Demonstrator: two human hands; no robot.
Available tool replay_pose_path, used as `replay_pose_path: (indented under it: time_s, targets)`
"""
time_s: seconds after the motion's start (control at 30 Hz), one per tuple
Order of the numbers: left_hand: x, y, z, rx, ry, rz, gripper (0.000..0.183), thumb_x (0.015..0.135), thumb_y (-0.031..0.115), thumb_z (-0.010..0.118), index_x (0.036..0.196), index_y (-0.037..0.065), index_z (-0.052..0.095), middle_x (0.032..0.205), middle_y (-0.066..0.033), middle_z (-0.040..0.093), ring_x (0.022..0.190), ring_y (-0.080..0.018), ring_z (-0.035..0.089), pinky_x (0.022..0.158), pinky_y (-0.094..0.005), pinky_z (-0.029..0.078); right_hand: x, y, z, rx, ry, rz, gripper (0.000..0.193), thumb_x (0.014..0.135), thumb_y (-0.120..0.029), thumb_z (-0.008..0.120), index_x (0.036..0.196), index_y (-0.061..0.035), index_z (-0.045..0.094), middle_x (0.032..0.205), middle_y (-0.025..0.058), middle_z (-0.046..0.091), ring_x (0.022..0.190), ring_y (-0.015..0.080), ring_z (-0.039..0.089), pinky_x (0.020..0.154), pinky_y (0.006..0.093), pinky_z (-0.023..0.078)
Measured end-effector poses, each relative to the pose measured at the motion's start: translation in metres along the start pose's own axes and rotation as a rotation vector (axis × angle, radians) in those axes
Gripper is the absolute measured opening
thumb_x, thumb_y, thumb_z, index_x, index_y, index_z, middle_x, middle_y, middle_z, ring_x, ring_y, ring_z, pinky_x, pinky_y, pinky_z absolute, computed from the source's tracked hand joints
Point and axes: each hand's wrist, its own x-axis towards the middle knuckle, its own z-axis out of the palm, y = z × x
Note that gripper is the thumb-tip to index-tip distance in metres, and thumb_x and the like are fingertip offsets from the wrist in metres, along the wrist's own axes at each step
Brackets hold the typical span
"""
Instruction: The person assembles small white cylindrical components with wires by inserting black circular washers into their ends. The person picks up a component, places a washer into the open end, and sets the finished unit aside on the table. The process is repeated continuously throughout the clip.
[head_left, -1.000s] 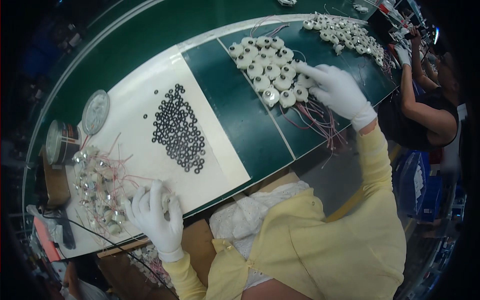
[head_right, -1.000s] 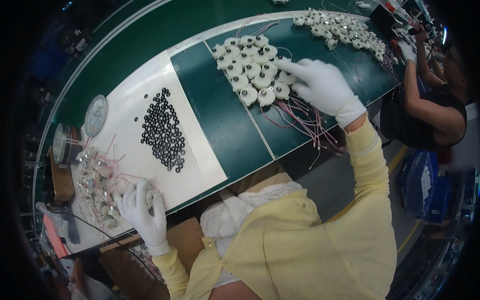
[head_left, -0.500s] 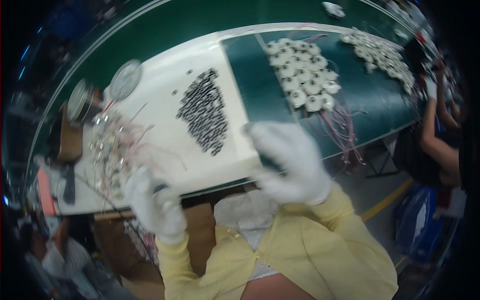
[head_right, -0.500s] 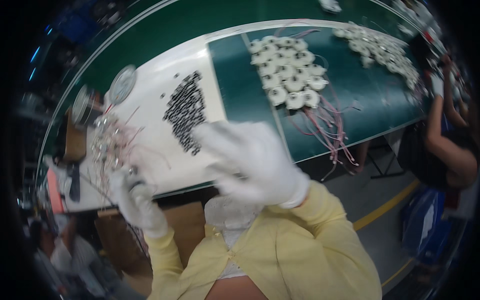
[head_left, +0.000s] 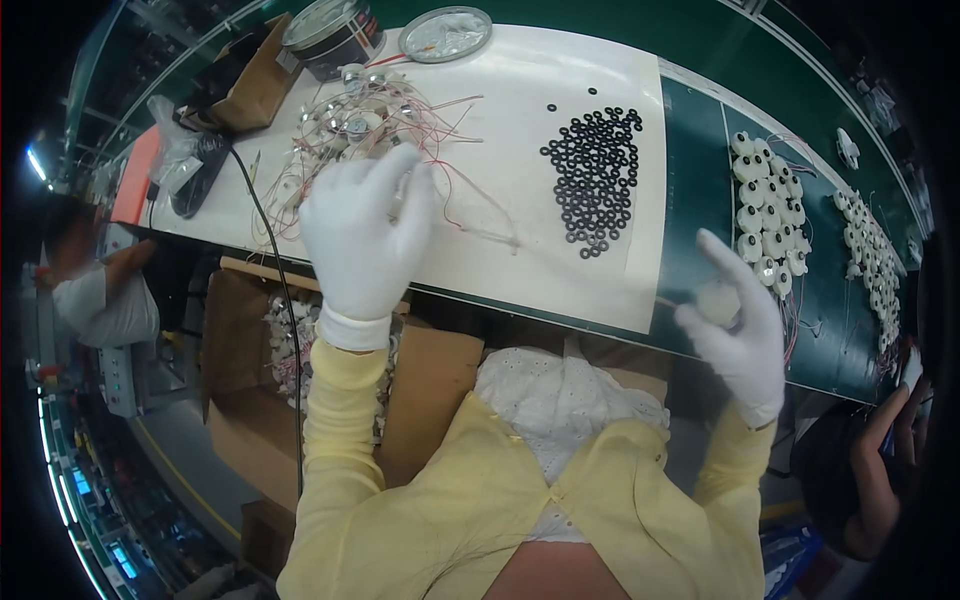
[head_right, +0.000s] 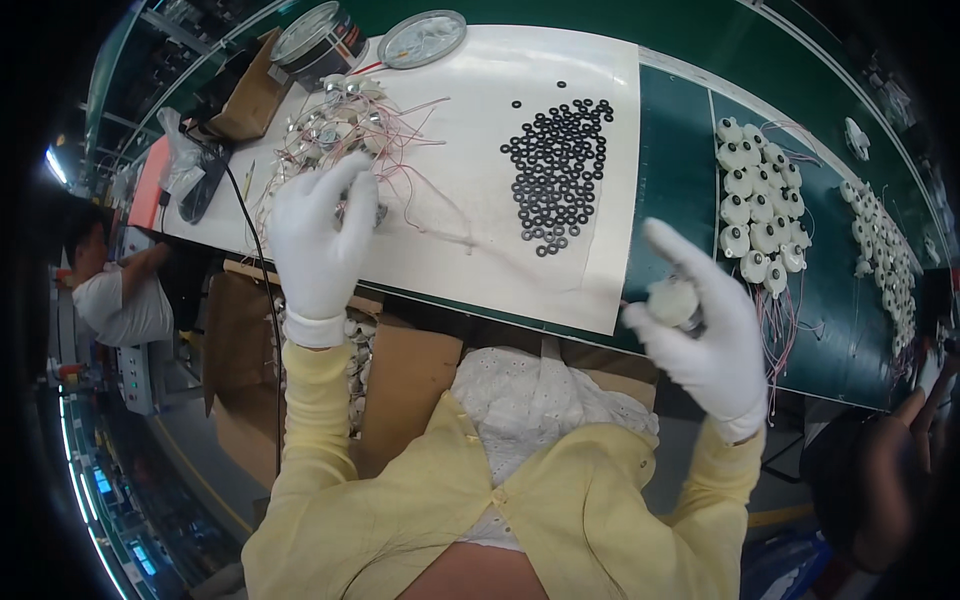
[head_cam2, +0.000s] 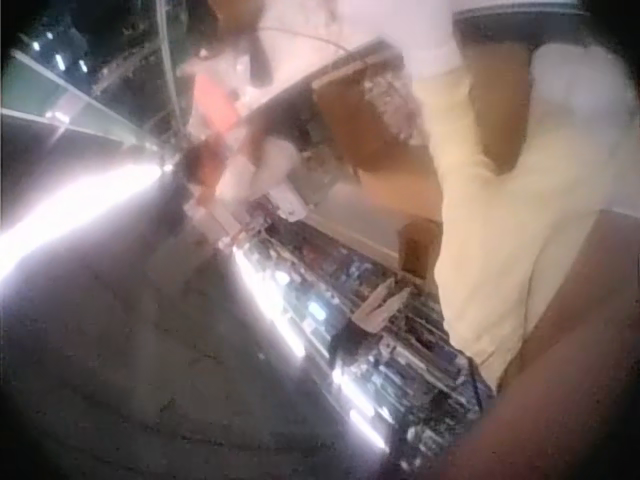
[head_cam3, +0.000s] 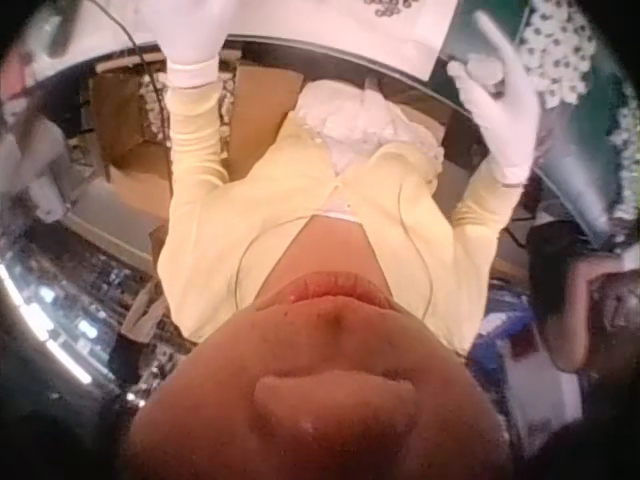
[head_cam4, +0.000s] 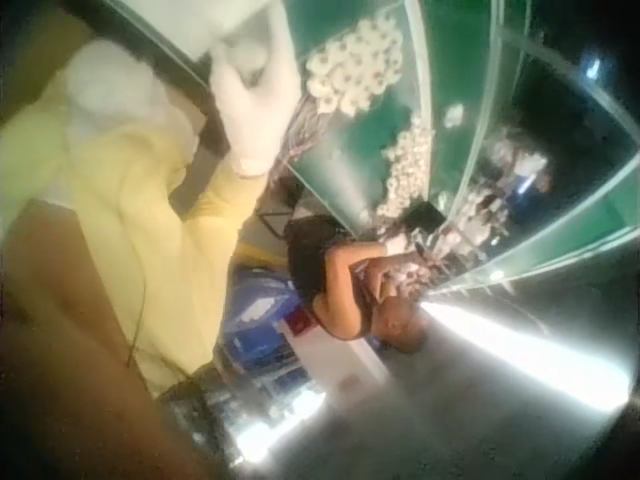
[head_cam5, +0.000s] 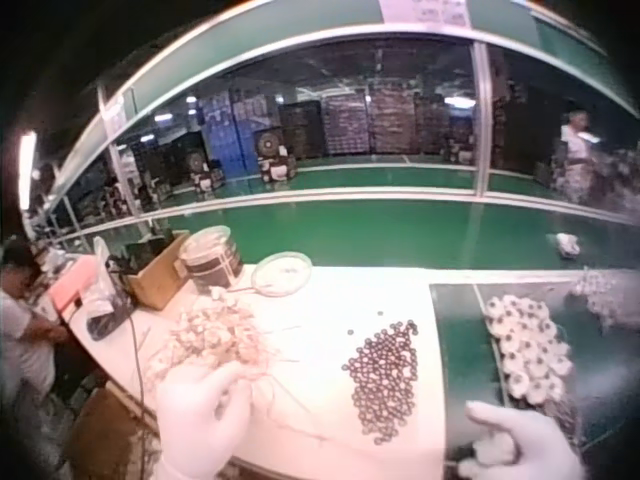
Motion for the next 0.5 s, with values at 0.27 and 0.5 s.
replay_pose_path:
  time_s: [0.27, 0.5]
  targets:
    - [-0.032, -0.023, 0.018, 0.24, -0.065, -0.051, 0.014, 0.09, 0.028, 0.077, 0.097, 0.015, 0.078, 0.079, -0.0083, 0.067, 0.077, -0.0318, 0.066, 0.063, -0.0461, 0.053, -0.006, 0.027, -0.054, 0.351, -0.194, 0.163, 0.093, 0.078, -0.013, 0.082, 0.159, 0.0057, 0.041, 0.09, 0.0026, 0.06, 0.072, 0.0096, 0.053, 0.068, 0.025, 0.045]
    - [-0.025, -0.01, 0.021, 0.307, -0.134, -0.008, 0.015, 0.092, 0.03, 0.078, 0.102, 0.019, 0.078, 0.077, -0.0058, 0.065, 0.071, -0.0291, 0.065, 0.057, -0.0429, 0.05, -0.002, 0.053, -0.071, 0.692, -0.341, -0.616, 0.074, 0.082, -0.039, 0.082, 0.147, -0.0145, 0.059, 0.075, -0.0027, 0.052, 0.064, 0.0134, 0.05, 0.058, 0.0299, 0.032]
